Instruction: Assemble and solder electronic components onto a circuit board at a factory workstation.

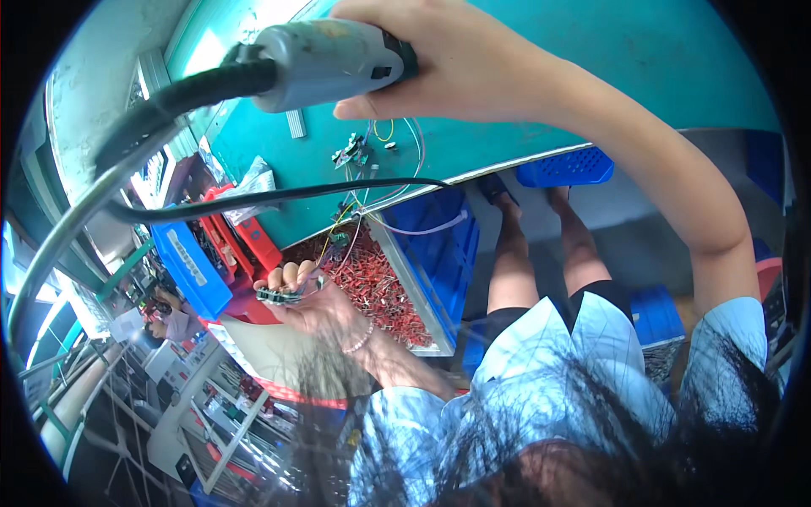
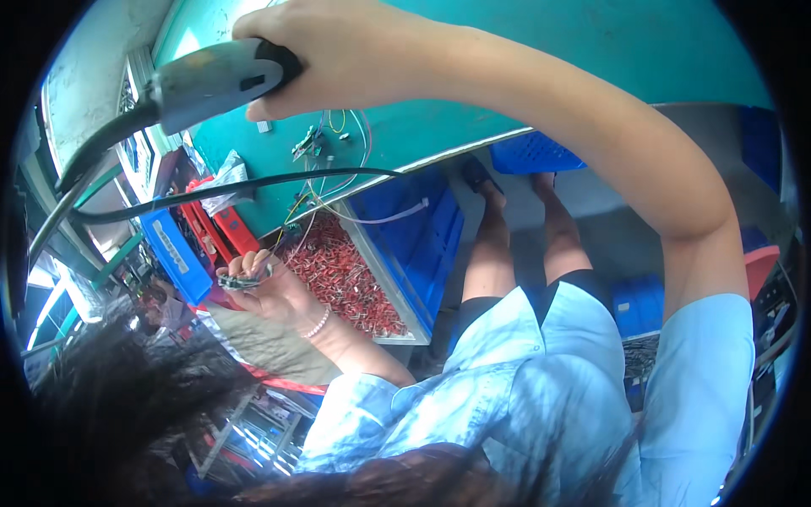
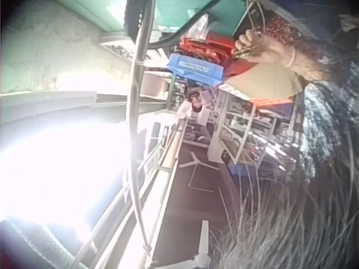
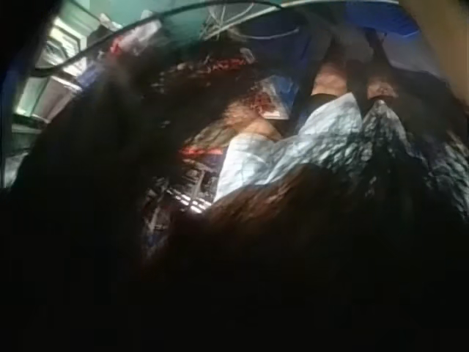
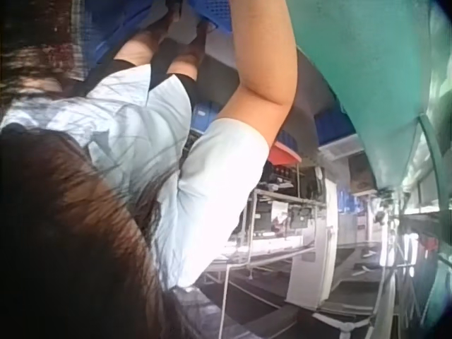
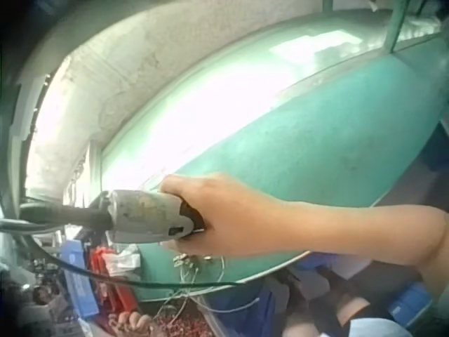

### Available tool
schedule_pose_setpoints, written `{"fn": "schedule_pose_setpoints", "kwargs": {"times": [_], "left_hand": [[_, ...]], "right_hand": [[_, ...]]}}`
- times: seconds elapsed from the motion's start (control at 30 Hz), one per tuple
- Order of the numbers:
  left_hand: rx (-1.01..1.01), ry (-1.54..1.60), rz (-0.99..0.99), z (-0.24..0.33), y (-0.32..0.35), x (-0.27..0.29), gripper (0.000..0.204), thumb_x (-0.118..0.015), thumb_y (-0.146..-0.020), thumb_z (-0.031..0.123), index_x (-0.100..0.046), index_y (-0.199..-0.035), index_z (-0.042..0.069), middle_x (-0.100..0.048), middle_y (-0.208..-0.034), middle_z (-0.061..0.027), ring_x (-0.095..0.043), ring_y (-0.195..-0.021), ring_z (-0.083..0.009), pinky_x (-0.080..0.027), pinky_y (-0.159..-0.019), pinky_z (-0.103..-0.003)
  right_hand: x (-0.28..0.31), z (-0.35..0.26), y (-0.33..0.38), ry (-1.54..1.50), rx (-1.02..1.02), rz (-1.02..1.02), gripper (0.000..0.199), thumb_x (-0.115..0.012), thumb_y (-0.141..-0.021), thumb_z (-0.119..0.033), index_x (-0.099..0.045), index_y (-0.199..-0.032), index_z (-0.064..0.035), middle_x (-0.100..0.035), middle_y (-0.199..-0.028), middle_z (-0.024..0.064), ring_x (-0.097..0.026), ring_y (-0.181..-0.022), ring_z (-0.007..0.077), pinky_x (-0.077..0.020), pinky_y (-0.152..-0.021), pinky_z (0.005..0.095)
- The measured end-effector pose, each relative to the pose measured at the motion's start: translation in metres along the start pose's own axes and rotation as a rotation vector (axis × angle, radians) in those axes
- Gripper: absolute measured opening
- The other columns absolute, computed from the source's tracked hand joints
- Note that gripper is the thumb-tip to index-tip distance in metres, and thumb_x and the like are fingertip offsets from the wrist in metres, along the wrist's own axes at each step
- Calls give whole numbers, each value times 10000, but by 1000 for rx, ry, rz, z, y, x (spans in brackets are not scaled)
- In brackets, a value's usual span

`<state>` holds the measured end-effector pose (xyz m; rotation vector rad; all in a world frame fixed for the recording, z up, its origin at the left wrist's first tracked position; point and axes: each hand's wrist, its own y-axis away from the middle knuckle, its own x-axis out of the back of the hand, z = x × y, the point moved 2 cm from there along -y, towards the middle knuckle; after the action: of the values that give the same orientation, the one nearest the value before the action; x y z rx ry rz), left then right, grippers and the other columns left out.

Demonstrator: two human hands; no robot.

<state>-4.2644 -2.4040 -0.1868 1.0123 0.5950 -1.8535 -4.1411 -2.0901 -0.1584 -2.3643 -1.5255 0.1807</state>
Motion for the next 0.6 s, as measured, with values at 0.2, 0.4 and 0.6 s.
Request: {"fn": "schedule_pose_setpoints", "kwargs": {"times": [0.2,0.4,0.6], "left_hand": [[211,-250,51,-38,-69,35,280,-592,-897,130,-514,-1152,44,-520,-919,-52,-504,-797,-162,-470,-756,-310],[416,-650,-93,-126,-142,-1,247,-545,-920,123,-538,-1149,32,-589,-1015,-70,-600,-827,-151,-547,-726,-322],[617,-843,-121,-157,-136,-36,255,-553,-912,107,-545,-1164,66,-576,-964,-13,-593,-845,-132,-534,-739,-301]], "right_hand": [[-8,10,14,441,-124,-17,498,-725,-750,-277,-559,-1170,-69,-618,-927,109,-555,-913,285,-449,-815,368],[6,-13,150,98,-352,-183,374,-656,-817,-332,-601,-1009,-16,-598,-1031,156,-571,-987,311,-453,-856,393],[27,144,322,604,-737,-203,428,-643,-808,-313,-613,-1116,-18,-573,-1171,209,-539,-1101,346,-425,-931,424]]}}
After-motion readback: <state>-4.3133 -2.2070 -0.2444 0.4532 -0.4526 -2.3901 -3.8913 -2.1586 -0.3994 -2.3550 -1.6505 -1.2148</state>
